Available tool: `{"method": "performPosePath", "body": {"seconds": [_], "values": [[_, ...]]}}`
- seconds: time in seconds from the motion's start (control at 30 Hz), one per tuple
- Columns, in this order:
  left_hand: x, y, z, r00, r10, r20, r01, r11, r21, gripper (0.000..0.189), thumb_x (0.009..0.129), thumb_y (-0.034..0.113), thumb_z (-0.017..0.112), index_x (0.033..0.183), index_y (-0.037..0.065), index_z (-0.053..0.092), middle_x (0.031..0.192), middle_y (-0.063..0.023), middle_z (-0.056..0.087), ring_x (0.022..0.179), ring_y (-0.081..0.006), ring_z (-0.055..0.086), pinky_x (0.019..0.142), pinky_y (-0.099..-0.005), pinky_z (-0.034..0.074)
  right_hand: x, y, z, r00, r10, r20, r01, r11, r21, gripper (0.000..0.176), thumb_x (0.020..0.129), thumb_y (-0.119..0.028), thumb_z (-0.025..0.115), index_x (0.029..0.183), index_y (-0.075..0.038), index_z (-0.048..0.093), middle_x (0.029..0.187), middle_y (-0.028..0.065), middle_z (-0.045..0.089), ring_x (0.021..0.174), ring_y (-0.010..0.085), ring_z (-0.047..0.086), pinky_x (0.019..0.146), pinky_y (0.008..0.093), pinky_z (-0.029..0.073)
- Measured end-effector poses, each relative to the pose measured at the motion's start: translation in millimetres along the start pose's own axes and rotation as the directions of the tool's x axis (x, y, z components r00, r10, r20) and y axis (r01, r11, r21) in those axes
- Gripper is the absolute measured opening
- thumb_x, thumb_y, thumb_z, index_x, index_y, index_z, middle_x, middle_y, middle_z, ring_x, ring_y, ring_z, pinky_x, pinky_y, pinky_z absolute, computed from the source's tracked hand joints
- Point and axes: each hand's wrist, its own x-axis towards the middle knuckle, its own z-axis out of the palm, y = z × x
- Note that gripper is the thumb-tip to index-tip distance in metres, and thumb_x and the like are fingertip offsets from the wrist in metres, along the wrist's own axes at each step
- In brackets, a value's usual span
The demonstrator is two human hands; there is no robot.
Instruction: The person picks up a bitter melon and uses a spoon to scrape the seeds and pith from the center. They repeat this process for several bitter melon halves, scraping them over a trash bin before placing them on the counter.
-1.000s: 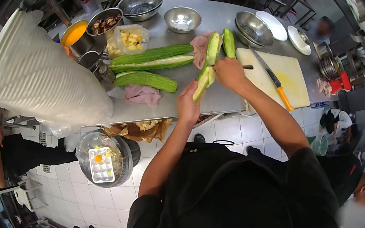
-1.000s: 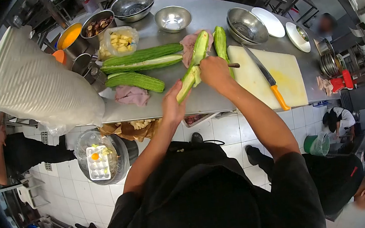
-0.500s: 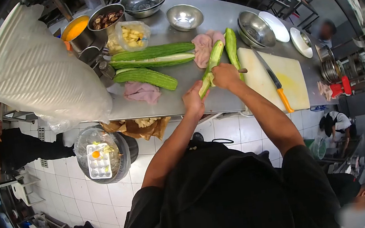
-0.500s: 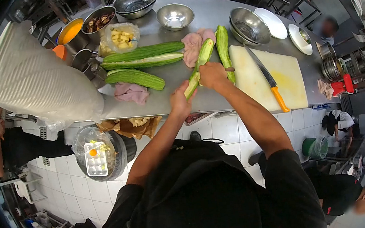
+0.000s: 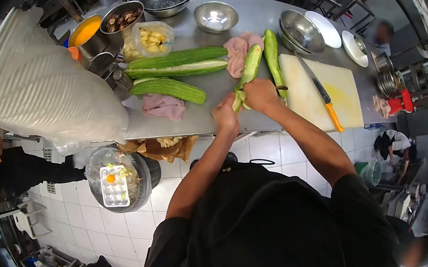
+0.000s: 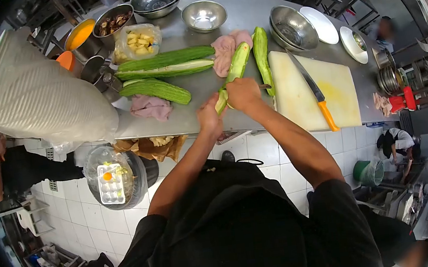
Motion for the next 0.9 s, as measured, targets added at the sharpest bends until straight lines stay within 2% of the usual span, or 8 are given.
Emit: {"method": "performPosePath", "body": {"seconds": [0.1, 0.2, 0.3, 0.4, 0.5, 0.63, 0.73, 0.9], "values": [[-4.0, 3.5, 4.7, 1.000, 0.000, -0.007, 0.000, 1.000, 0.000, 0.030, 0.090, 0.021, 0.065, 0.112, 0.001, 0.060, 0.108, -0.0085, 0.062, 0.101, -0.0200, 0.058, 0.088, -0.0379, 0.049, -7.1, -3.3, 1.6, 0.998, -0.027, -0.052, 0.030, 0.998, 0.050, 0.015, 0.072, -0.019, 0.063, 0.078, -0.007, 0.070, 0.077, 0.0163, 0.068, 0.074, 0.0331, 0.068, 0.066, 0.0442, 0.053], [-2.6, 5.8, 4.2, 1.000, 0.002, 0.006, -0.002, 1.000, -0.006, 0.031, 0.090, 0.021, 0.065, 0.113, 0.001, 0.059, 0.110, -0.0087, 0.062, 0.101, -0.0197, 0.058, 0.090, -0.0378, 0.047, -10.3, 2.3, 7.5, 0.989, -0.029, -0.145, 0.046, 0.993, 0.113, 0.014, 0.072, -0.016, 0.063, 0.078, -0.005, 0.069, 0.075, 0.0177, 0.067, 0.071, 0.0344, 0.067, 0.065, 0.0453, 0.053], [0.6, 5.1, -0.2, 0.999, 0.004, 0.054, -0.002, 0.999, -0.038, 0.030, 0.091, 0.021, 0.064, 0.114, 0.002, 0.059, 0.111, -0.0088, 0.061, 0.102, -0.0194, 0.058, 0.091, -0.0380, 0.044, -6.3, 29.5, 18.8, 0.933, -0.128, -0.338, 0.188, 0.970, 0.151, 0.012, 0.072, -0.013, 0.062, 0.077, -0.005, 0.069, 0.073, 0.0187, 0.066, 0.069, 0.0352, 0.067, 0.065, 0.0468, 0.053], [-0.3, 7.4, -3.6, 0.997, -0.014, 0.076, 0.017, 0.999, -0.045, 0.030, 0.092, 0.022, 0.064, 0.114, 0.002, 0.059, 0.111, -0.0089, 0.061, 0.104, -0.0192, 0.057, 0.092, -0.0377, 0.044, 13.9, 52.2, 5.8, 0.945, 0.054, -0.323, -0.003, 0.988, 0.156, 0.012, 0.073, -0.013, 0.062, 0.077, -0.004, 0.069, 0.075, 0.0195, 0.066, 0.072, 0.0358, 0.067, 0.068, 0.0465, 0.054], [0.9, 4.7, -5.4, 0.995, -0.020, 0.103, 0.023, 0.999, -0.030, 0.032, 0.092, 0.022, 0.064, 0.116, 0.002, 0.058, 0.113, -0.0088, 0.061, 0.105, -0.0191, 0.057, 0.092, -0.0370, 0.044, 39.9, 63.9, 2.0, 0.946, 0.217, -0.241, -0.198, 0.975, 0.099, 0.017, 0.075, -0.016, 0.063, 0.085, -0.005, 0.070, 0.084, 0.0170, 0.069, 0.080, 0.0326, 0.068, 0.071, 0.0437, 0.054], [5.2, 1.6, -8.2, 0.994, 0.004, 0.111, -0.004, 1.000, 0.001, 0.034, 0.093, 0.023, 0.063, 0.118, 0.002, 0.057, 0.114, -0.0083, 0.061, 0.104, -0.0189, 0.057, 0.092, -0.0367, 0.044, 30.2, 42.8, 11.5, 0.977, 0.104, -0.186, -0.096, 0.994, 0.050, 0.018, 0.076, -0.018, 0.062, 0.085, -0.005, 0.070, 0.084, 0.0173, 0.069, 0.081, 0.0322, 0.069, 0.071, 0.0418, 0.055], [1.9, 1.3, -6.1, 0.994, 0.022, 0.108, -0.025, 0.999, 0.026, 0.034, 0.094, 0.025, 0.061, 0.119, 0.002, 0.057, 0.114, -0.0077, 0.061, 0.104, -0.0183, 0.057, 0.093, -0.0366, 0.043, 4.4, 6.6, 8.3, 0.994, 0.079, -0.075, -0.072, 0.993, 0.088, 0.019, 0.074, -0.019, 0.062, 0.084, -0.005, 0.071, 0.084, 0.0175, 0.069, 0.081, 0.0320, 0.069, 0.070, 0.0422, 0.055], [7.6, 2.7, -2.4, 0.998, -0.010, 0.060, 0.007, 0.999, 0.048, 0.034, 0.095, 0.027, 0.059, 0.117, 0.001, 0.059, 0.111, -0.0073, 0.062, 0.104, -0.0174, 0.058, 0.091, -0.0357, 0.044, -4.1, -5.1, -3.1, 0.995, 0.033, -0.099, -0.023, 0.994, 0.106, 0.018, 0.072, -0.020, 0.063, 0.079, -0.006, 0.072, 0.081, 0.0167, 0.069, 0.077, 0.0321, 0.069, 0.069, 0.0429, 0.054]]}}
